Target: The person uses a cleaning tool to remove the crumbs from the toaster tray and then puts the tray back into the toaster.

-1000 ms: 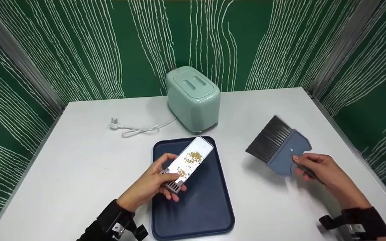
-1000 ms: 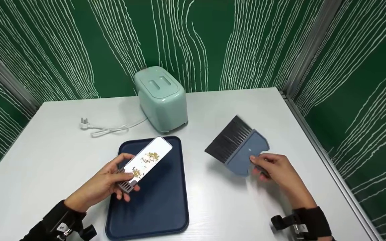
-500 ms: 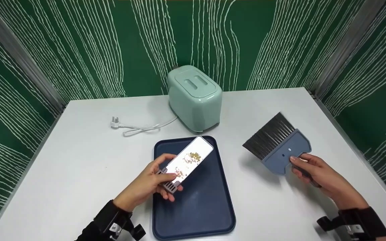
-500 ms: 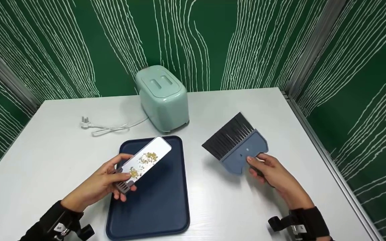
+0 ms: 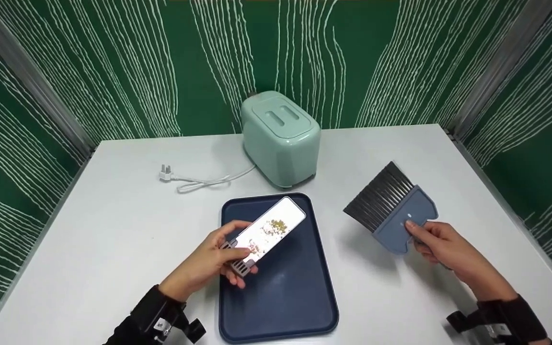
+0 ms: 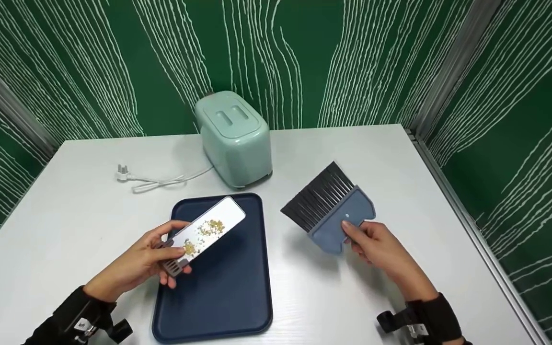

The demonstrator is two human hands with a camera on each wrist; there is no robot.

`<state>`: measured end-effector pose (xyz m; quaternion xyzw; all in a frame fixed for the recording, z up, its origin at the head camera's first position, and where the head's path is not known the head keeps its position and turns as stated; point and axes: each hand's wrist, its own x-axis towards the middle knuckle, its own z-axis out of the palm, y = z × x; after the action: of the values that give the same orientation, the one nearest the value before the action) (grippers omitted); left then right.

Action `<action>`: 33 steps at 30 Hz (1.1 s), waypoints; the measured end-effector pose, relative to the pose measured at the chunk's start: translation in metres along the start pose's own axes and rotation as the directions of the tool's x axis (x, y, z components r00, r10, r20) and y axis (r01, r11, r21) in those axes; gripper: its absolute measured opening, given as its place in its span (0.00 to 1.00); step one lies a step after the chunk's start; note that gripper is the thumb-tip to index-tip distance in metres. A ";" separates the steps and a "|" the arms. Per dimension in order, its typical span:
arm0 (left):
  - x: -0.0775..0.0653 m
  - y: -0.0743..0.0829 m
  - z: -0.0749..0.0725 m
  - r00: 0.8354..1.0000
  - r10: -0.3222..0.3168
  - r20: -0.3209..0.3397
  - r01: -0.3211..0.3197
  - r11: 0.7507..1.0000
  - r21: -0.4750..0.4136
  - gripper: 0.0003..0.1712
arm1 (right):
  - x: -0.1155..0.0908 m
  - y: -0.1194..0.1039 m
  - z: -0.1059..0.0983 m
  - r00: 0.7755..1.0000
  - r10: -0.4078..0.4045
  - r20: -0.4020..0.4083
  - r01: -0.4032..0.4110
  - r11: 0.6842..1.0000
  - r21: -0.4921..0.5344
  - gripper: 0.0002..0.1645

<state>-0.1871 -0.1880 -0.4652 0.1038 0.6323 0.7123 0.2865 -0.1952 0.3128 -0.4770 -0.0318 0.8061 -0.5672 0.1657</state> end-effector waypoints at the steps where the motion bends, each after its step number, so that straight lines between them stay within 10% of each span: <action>1: -0.001 0.000 -0.001 1.000 -0.002 0.001 0.002 1.000 0.002 0.36 | 0.000 -0.002 0.002 1.000 -0.006 -0.006 0.006 1.000 -0.015 0.28; 19: -0.013 0.015 -0.017 0.998 -0.061 -0.018 0.063 0.989 0.135 0.37 | 0.002 -0.068 0.057 0.984 -0.165 0.065 0.176 0.960 -0.219 0.24; 33: -0.015 0.021 -0.018 0.998 -0.068 0.004 0.067 0.984 0.165 0.37 | 0.044 -0.117 0.133 0.941 -0.267 0.209 0.328 0.873 -0.362 0.24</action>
<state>-0.1898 -0.2124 -0.4447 0.1090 0.6909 0.6468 0.3039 -0.2130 0.1407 -0.4187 -0.2315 0.8733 -0.4093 0.1275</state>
